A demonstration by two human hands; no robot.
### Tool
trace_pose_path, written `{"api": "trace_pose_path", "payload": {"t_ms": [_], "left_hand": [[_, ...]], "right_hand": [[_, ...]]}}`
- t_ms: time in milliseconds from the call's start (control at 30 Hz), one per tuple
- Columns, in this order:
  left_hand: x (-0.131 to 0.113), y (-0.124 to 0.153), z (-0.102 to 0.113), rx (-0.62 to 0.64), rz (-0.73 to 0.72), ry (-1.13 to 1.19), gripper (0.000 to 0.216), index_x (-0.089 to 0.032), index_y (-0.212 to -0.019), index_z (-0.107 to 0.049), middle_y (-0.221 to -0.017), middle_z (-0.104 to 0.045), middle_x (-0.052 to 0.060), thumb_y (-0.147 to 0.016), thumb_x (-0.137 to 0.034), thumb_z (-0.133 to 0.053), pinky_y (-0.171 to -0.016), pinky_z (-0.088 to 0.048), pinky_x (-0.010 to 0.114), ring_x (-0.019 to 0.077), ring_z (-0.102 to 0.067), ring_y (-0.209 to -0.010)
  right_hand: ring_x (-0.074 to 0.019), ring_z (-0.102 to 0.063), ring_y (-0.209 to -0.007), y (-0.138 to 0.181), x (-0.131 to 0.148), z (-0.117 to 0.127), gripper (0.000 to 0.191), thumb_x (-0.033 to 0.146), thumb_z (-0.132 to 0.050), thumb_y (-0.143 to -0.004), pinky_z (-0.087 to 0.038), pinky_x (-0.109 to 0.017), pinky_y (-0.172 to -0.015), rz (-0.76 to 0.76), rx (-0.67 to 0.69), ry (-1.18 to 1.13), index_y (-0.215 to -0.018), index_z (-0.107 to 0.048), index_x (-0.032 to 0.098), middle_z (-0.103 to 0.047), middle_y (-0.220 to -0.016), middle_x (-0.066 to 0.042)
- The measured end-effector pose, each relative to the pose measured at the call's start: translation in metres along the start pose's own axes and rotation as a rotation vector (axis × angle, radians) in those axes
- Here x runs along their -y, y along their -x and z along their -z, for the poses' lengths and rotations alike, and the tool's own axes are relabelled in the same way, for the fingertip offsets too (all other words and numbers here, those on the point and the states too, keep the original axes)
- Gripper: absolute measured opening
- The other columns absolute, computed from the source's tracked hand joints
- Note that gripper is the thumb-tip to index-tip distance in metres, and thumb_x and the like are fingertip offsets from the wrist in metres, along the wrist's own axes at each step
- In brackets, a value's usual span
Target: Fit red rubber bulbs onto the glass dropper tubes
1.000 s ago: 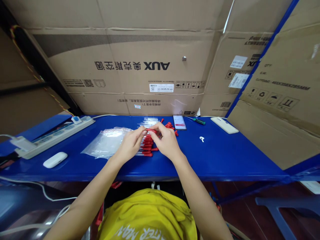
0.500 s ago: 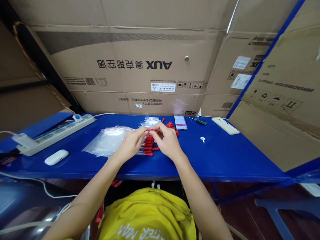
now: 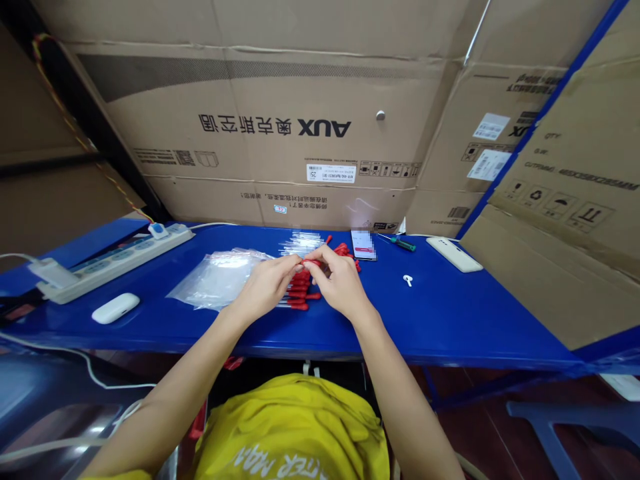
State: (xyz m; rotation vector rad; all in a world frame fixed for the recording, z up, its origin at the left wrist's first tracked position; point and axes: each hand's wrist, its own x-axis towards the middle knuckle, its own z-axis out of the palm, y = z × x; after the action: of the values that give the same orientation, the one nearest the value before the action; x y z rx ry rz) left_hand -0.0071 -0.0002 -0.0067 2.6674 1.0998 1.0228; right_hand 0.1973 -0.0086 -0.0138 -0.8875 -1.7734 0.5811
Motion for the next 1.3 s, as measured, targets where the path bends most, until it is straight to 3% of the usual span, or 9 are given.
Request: {"api": "trace_pose_path", "payload": {"t_ms": [267,467,533,733,1000,1133,1300], "left_hand": [[0.002,0.002,-0.002,0.03,0.01,-0.033,0.034,-0.021,-0.09,-0.056,-0.08,-0.066,0.003,-0.115,-0.032,-0.037,-0.066,-0.039,0.027,0.0177,-0.06,-0.069],[0.003,0.0,-0.005,0.014,0.024,0.055,0.03,-0.02,-0.114,-0.062,-0.104,-0.075,0.008,-0.116,-0.034,-0.035,-0.081,-0.05,0.032,0.0226,-0.07,-0.092],[0.005,0.0,-0.006,0.047,0.02,0.085,0.03,-0.02,-0.114,-0.062,-0.106,-0.075,0.008,-0.116,-0.034,-0.035,-0.083,-0.051,0.033,0.0229,-0.071,-0.094],[0.005,0.0,-0.005,0.089,0.004,0.063,0.031,-0.022,-0.102,-0.063,-0.092,-0.073,0.004,-0.116,-0.035,-0.038,-0.073,-0.047,0.028,0.0193,-0.069,-0.079],[0.005,0.003,-0.007,0.088,0.04,-0.122,0.031,-0.022,-0.099,-0.059,-0.073,-0.066,0.001,-0.115,-0.035,-0.036,-0.059,-0.034,0.026,0.0183,-0.062,-0.063],[0.005,0.003,-0.006,0.067,0.029,-0.162,0.032,-0.022,-0.096,-0.058,-0.071,-0.065,0.001,-0.115,-0.034,-0.035,-0.059,-0.032,0.027,0.0187,-0.06,-0.062],[0.006,0.003,-0.008,0.044,-0.017,-0.174,0.032,-0.022,-0.095,-0.057,-0.07,-0.065,0.0,-0.115,-0.031,-0.033,-0.072,-0.041,0.03,0.019,-0.061,-0.064]], "right_hand": [[-0.0181,-0.073,-0.066,-0.002,0.001,0.005,0.013,0.035,-0.066,-0.103,-0.057,-0.031,-0.066,-0.005,0.08,0.028,-0.105,-0.071,0.024,-0.077,-0.085,-0.002],[-0.0175,-0.072,-0.065,-0.004,0.002,0.008,0.015,0.036,-0.073,-0.098,-0.057,-0.032,-0.065,-0.054,-0.006,-0.041,-0.105,-0.075,0.024,-0.076,-0.083,-0.001],[-0.017,-0.071,-0.066,-0.005,0.002,0.01,0.019,0.039,-0.076,-0.095,-0.057,-0.031,-0.064,-0.084,-0.022,-0.1,-0.107,-0.075,0.024,-0.075,-0.084,-0.001],[-0.0142,-0.065,-0.056,-0.008,-0.001,0.018,0.035,0.054,-0.081,-0.09,-0.056,-0.028,-0.055,-0.177,-0.058,-0.254,-0.099,-0.072,0.021,-0.07,-0.071,0.001],[-0.0173,-0.073,-0.064,-0.007,0.0,0.015,0.04,0.058,-0.084,-0.087,-0.062,-0.031,-0.061,-0.173,-0.036,-0.307,-0.095,-0.07,0.021,-0.074,-0.073,-0.001],[-0.0179,-0.075,-0.064,-0.007,0.002,0.014,0.042,0.058,-0.087,-0.084,-0.063,-0.032,-0.062,-0.165,-0.042,-0.34,-0.089,-0.067,0.021,-0.076,-0.074,-0.002],[-0.0188,-0.075,-0.064,-0.007,0.003,0.012,0.044,0.06,-0.086,-0.084,-0.064,-0.033,-0.062,-0.159,-0.043,-0.323,-0.087,-0.065,0.022,-0.076,-0.073,-0.002]]}}
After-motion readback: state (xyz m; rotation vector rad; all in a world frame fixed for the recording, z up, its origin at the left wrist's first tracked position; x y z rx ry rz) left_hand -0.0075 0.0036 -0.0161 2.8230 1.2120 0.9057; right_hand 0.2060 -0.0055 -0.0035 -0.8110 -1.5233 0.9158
